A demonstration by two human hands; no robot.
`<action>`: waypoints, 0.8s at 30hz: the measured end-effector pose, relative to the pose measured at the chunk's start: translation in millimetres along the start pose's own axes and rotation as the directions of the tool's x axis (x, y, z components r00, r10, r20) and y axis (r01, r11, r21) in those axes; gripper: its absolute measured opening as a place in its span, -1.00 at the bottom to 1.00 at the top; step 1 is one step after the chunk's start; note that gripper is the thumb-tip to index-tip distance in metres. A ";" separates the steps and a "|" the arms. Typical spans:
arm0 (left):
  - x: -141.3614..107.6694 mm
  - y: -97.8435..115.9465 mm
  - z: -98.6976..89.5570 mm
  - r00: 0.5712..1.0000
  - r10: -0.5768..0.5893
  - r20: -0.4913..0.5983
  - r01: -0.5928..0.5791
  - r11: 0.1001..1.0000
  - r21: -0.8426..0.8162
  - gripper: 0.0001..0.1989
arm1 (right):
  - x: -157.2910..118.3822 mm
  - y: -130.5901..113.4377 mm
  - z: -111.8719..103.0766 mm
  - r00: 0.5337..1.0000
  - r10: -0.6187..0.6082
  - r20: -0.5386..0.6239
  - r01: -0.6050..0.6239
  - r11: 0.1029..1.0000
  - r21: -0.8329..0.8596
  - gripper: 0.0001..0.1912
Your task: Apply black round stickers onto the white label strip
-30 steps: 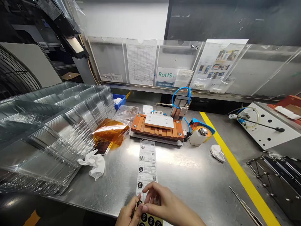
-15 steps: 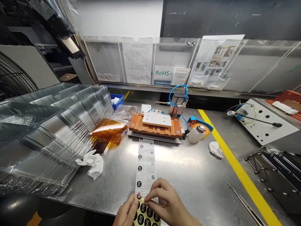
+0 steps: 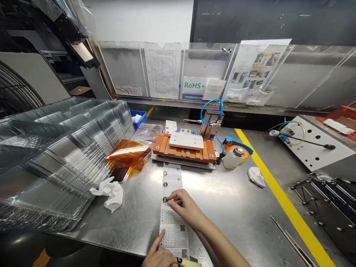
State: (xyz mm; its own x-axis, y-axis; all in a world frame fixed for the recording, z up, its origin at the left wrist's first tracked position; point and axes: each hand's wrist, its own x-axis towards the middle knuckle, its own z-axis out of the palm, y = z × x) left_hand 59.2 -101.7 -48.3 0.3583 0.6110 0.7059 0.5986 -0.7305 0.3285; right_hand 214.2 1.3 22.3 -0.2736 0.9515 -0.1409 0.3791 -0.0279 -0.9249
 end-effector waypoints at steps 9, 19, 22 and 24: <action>-0.8 -8.5 6.7 0.998 -0.060 0.020 0.061 0.997 -0.038 -0.68 | -2.7 -15.6 11.9 0.995 0.024 0.093 0.001 0.965 -0.263 -0.97; -6.1 -4.7 9.4 0.987 -0.157 0.034 0.158 0.986 -0.052 -0.67 | 6.0 -20.5 8.9 0.994 0.106 0.010 -0.091 0.894 -0.438 -0.41; -5.1 -4.4 9.5 0.981 -0.190 0.046 0.193 0.979 -0.063 -0.65 | 6.9 -17.2 10.7 0.997 0.081 0.006 -0.071 0.904 -0.422 -0.56; -3.1 -3.5 7.7 0.972 -0.224 0.075 0.229 0.971 -0.065 -0.62 | 2.6 -17.9 10.2 0.998 0.056 0.020 -0.044 0.920 -0.390 -0.62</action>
State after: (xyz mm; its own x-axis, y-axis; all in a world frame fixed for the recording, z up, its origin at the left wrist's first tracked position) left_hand 61.5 -98.7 -56.4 0.2680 0.7800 0.5655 0.6167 -0.5898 0.5214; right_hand 197.7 1.1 35.0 -0.2691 0.9422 -0.1996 0.7056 0.0518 -0.7067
